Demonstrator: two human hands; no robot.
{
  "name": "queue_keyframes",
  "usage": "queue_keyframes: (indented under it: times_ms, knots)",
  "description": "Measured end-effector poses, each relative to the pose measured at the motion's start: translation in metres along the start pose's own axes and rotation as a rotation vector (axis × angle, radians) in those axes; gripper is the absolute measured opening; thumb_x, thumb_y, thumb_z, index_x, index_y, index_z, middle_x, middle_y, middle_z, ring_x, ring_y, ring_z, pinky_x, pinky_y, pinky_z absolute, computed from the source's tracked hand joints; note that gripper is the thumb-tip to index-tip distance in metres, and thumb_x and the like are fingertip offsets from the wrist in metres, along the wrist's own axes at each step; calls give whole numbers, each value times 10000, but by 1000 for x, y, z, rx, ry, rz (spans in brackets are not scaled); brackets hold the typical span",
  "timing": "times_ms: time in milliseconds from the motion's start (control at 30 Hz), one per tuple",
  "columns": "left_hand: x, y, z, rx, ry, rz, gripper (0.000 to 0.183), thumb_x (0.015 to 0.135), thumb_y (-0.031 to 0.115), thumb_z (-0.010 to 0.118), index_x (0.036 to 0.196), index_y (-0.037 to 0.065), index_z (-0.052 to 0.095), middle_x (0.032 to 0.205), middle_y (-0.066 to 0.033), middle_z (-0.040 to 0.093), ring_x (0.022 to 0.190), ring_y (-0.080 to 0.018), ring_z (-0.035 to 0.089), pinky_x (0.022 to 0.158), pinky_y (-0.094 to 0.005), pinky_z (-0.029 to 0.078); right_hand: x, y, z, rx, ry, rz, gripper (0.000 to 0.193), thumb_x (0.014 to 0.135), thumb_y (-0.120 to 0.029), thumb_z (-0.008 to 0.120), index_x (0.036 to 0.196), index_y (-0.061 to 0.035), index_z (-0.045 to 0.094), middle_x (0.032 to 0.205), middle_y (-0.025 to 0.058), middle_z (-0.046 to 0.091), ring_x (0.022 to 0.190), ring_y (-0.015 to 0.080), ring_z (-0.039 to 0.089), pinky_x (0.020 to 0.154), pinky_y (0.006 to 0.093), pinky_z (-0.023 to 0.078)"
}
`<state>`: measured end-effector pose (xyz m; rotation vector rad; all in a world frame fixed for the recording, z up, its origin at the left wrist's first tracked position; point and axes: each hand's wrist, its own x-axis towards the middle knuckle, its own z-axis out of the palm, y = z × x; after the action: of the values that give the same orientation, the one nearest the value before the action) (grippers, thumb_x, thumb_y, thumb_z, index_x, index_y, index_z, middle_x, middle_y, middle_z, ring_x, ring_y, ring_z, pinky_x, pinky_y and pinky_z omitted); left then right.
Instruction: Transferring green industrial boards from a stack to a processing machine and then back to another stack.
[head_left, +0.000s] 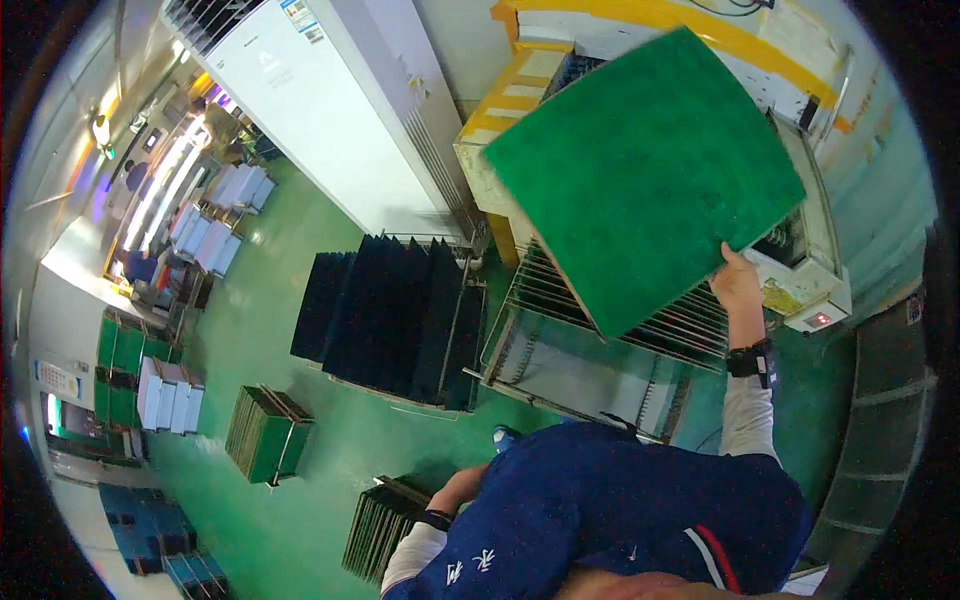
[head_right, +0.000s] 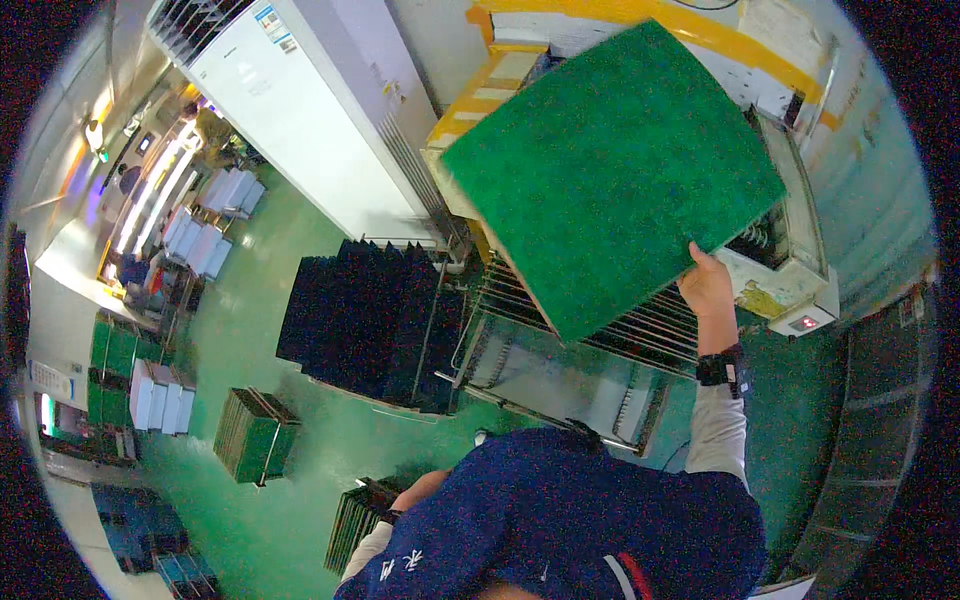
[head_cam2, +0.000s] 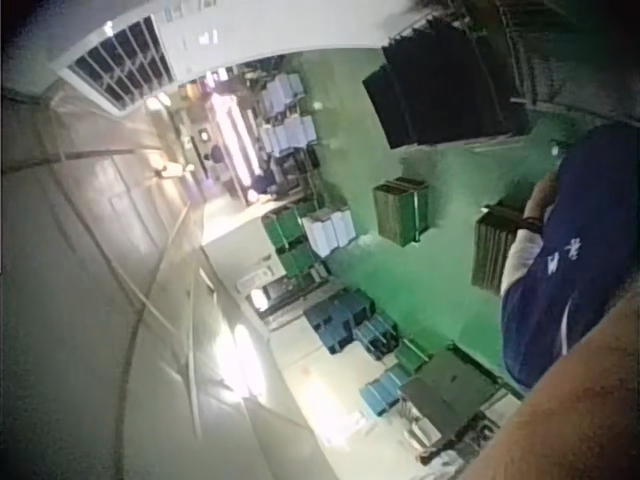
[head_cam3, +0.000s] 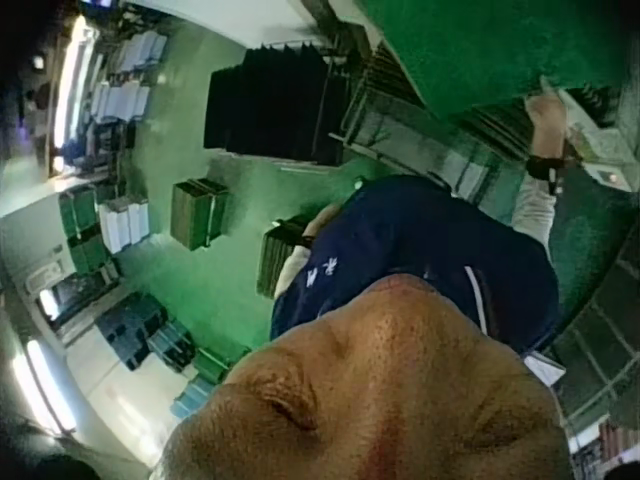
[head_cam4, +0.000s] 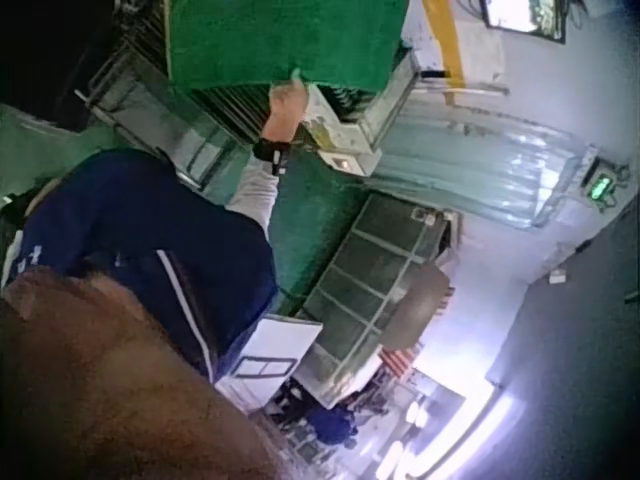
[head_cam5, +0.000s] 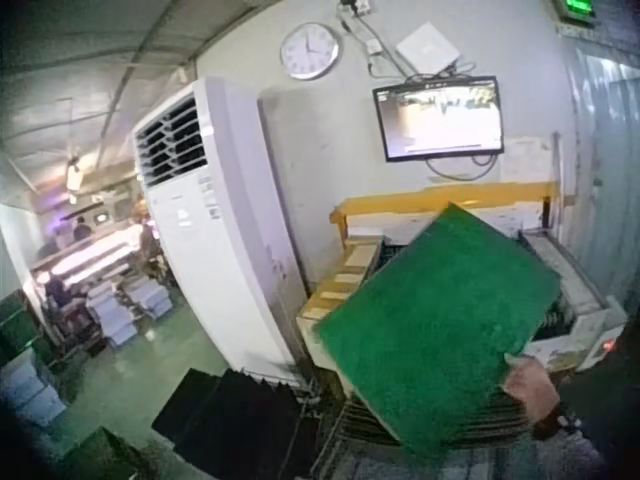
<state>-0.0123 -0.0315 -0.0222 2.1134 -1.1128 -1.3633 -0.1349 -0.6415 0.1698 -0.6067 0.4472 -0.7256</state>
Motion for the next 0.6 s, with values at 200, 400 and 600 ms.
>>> queue_keyframes:
  times_ms: [200,400,600]
  knots:
    - [12,-24,24,-32,63,-67,477,856,329,552,1267,99,483,1143,-223,595,1031,-404,571,833,-444,461,58,16,-29,165,124,-42,225,846,-59,628,1056,-99,556,1113,74,578,1048,243,527,877,403,422]
    - [3,58,-15,-40,12,-180,467,861,334,535,1258,92,489,1120,-242,596,1024,-424,566,827,-452,464,90,21,-25,132,169,-22,121,871,-105,614,958,-51,551,1023,109,615,932,249,588,797,368,507]
    - [12,34,0,4,6,-236,410,851,344,533,1154,69,558,1048,-234,626,982,-419,586,803,-464,473,84,18,-11,-221,78,405,260,934,-292,527,976,-41,579,886,90,649,797,212,636,691,329,534]
